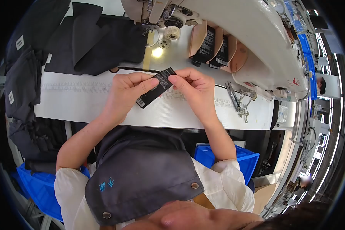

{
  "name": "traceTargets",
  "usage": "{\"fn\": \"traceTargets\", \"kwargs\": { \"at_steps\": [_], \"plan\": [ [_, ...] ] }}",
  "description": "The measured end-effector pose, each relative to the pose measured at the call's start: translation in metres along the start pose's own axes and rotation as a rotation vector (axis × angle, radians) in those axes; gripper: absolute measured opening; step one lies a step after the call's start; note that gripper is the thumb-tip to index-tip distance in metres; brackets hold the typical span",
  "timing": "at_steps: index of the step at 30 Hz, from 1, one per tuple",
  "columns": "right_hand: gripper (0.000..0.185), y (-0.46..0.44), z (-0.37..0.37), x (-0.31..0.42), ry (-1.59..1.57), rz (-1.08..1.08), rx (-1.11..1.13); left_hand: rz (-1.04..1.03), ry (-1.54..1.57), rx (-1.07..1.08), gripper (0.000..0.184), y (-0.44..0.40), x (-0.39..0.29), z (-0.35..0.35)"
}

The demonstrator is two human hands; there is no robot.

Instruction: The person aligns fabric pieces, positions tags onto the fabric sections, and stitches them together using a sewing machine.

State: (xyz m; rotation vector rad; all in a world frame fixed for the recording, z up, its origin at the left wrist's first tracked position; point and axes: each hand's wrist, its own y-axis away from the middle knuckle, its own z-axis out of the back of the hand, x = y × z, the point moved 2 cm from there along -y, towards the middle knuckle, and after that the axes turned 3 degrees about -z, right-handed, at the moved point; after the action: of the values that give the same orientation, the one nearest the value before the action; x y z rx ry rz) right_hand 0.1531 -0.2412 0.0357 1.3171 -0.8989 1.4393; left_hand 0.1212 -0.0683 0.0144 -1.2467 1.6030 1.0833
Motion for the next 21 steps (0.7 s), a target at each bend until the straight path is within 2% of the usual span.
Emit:
{"fn": "traceTargets", "kwargs": {
  "at_steps": [2, 5, 20, 21],
  "plan": [
    [0.010, -0.0004, 0.0007, -0.0004, -0.055, -0.078, 0.018, 0.013, -0.051, 0.001, 0.019, -0.0011, -0.0023, 0.0031],
    [0.011, -0.0009, -0.0018, -0.0017, -0.143, -0.080, -0.006, -0.006, -0.098, -0.007, 0.018, -0.0024, -0.0024, 0.0050],
    [0.010, -0.0018, -0.0006, -0.0031, -0.156, -0.132, 0.009, -0.033, -0.073, -0.013, 0.017, -0.0035, 0.0000, 0.0052],
    [0.010, -0.0020, -0.0003, -0.0026, -0.159, -0.139, 0.014, -0.021, -0.141, -0.029, 0.016, -0.0035, -0.0032, 0.0069]
  ]
}}
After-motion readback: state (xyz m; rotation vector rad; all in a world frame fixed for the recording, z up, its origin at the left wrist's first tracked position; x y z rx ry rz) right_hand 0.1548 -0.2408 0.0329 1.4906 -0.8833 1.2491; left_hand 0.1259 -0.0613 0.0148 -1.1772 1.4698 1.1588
